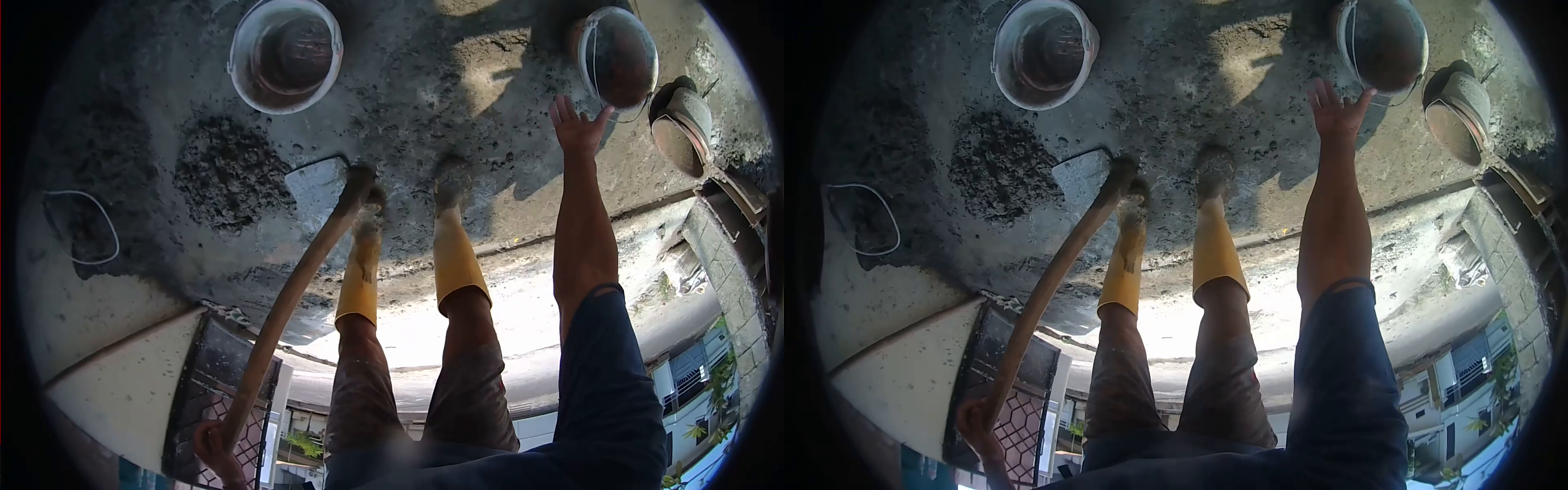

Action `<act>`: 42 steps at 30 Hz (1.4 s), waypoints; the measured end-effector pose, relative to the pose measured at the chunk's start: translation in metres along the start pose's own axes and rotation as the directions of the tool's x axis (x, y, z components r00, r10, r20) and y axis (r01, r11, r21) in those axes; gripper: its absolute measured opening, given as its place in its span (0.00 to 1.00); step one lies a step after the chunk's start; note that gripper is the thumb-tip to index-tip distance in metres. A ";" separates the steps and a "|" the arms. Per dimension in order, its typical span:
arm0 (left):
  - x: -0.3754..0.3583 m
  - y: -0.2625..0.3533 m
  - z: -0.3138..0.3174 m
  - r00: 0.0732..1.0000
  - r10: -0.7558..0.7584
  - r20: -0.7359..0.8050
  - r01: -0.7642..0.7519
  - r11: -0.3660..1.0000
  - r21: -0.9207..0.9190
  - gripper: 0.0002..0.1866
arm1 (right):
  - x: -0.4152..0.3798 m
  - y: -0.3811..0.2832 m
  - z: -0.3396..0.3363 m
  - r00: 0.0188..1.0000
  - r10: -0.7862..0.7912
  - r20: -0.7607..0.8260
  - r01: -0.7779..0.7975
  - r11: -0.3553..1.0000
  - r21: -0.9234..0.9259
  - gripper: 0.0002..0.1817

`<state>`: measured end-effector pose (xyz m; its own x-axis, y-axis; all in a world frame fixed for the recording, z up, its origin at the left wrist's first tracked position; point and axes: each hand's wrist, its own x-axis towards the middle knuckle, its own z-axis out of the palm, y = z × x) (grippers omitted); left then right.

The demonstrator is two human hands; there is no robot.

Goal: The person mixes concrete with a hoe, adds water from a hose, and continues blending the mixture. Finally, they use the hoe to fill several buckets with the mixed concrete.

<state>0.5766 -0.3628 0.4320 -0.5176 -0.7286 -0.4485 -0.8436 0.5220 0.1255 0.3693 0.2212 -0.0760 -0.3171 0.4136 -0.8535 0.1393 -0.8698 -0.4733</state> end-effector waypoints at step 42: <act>0.072 -0.127 -0.024 0.731 0.544 0.413 -0.400 0.831 -0.386 0.20 | -0.408 0.437 -0.056 0.753 0.645 0.132 -0.522 0.707 -0.477 0.11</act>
<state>0.6429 -0.4915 0.4050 -0.7779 -0.0653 -0.6250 -0.5491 0.5543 0.6255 0.6121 -0.3126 0.0531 -0.2725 -0.2855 -0.9188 0.7117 -0.7025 0.0072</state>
